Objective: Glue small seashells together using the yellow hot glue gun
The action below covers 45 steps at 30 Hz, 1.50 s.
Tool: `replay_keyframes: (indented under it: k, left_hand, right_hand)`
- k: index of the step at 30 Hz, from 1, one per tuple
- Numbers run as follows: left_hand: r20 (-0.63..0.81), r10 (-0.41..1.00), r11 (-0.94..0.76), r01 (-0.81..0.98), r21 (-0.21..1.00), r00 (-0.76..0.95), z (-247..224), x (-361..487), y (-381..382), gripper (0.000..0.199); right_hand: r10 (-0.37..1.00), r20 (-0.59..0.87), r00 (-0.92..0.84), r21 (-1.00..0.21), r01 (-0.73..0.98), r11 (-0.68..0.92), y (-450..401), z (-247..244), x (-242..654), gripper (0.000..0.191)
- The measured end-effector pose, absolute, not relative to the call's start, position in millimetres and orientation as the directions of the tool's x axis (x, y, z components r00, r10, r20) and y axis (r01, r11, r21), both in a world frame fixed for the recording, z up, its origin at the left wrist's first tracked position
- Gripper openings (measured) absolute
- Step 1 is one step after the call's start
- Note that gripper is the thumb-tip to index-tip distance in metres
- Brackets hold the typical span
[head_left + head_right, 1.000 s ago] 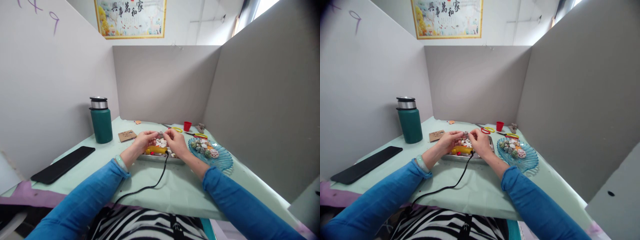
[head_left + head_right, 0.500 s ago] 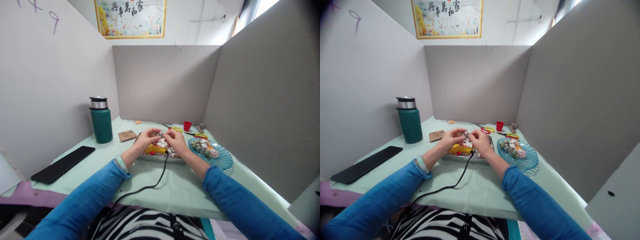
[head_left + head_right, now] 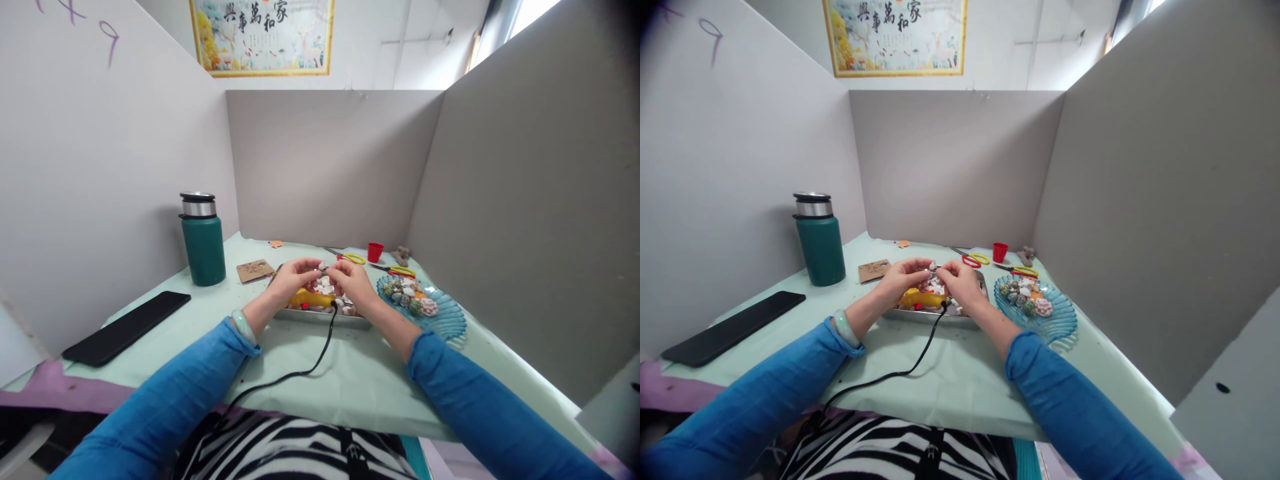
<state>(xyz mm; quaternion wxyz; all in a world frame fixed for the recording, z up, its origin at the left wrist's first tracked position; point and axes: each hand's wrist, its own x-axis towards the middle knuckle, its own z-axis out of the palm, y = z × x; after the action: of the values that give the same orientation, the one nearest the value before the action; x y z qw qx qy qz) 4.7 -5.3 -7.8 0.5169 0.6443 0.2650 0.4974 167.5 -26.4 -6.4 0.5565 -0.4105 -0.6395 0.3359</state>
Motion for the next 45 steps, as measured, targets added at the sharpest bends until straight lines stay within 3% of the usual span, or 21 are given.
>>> replay_keyframes:
  k: [14, 24, 27, 30, 33, 39, 45]
  left_hand:
    - [0.264, 0.894, -0.161, -0.289, 0.944, 0.363, -1.9, 3.7, -9.2, 0.036]
    - [0.261, 0.876, -0.14, -0.304, 0.942, 0.406, -3.5, 2.6, -8.1, 0.034]
    - [0.255, 0.878, -0.142, -0.288, 0.947, 0.405, -4.5, 2.8, -7.5, 0.034]
    - [0.257, 0.87, -0.147, -0.278, 0.949, 0.421, -5.6, 2.7, -6.4, 0.035]
    - [0.259, 0.869, -0.159, -0.257, 0.953, 0.422, -5.5, 2.9, -6.5, 0.039]
    - [0.281, 0.885, -0.209, -0.223, 0.952, 0.372, -3.4, 4.7, -10.3, 0.037]
    - [0.321, 0.892, -0.274, -0.185, 0.944, 0.317, -4.4, 4.2, -9.7, 0.036]
  right_hand:
    - [0.835, 0.55, -0.015, -0.812, 0.223, 0.539, -32.6, -4.0, 167.0, 0.024]
    - [0.632, 0.767, -0.111, -0.51, 0.492, 0.706, -41.2, -4.9, 166.4, 0.012]
    - [0.559, 0.813, -0.162, -0.372, 0.594, 0.713, -43.6, -4.8, 166.9, 0.014]
    - [0.537, 0.827, -0.167, -0.318, 0.649, 0.691, -41.8, -6.0, 167.9, 0.015]
    - [0.574, 0.811, -0.108, -0.393, 0.627, 0.673, -36.9, -6.8, 169.4, 0.014]
    - [0.772, 0.636, -0.011, -0.694, 0.429, 0.578, -26.9, -8.0, 172.3, 0.015]
    - [0.824, 0.564, -0.059, -0.767, 0.331, 0.549, -22.4, -11.6, 171.8, 0.013]
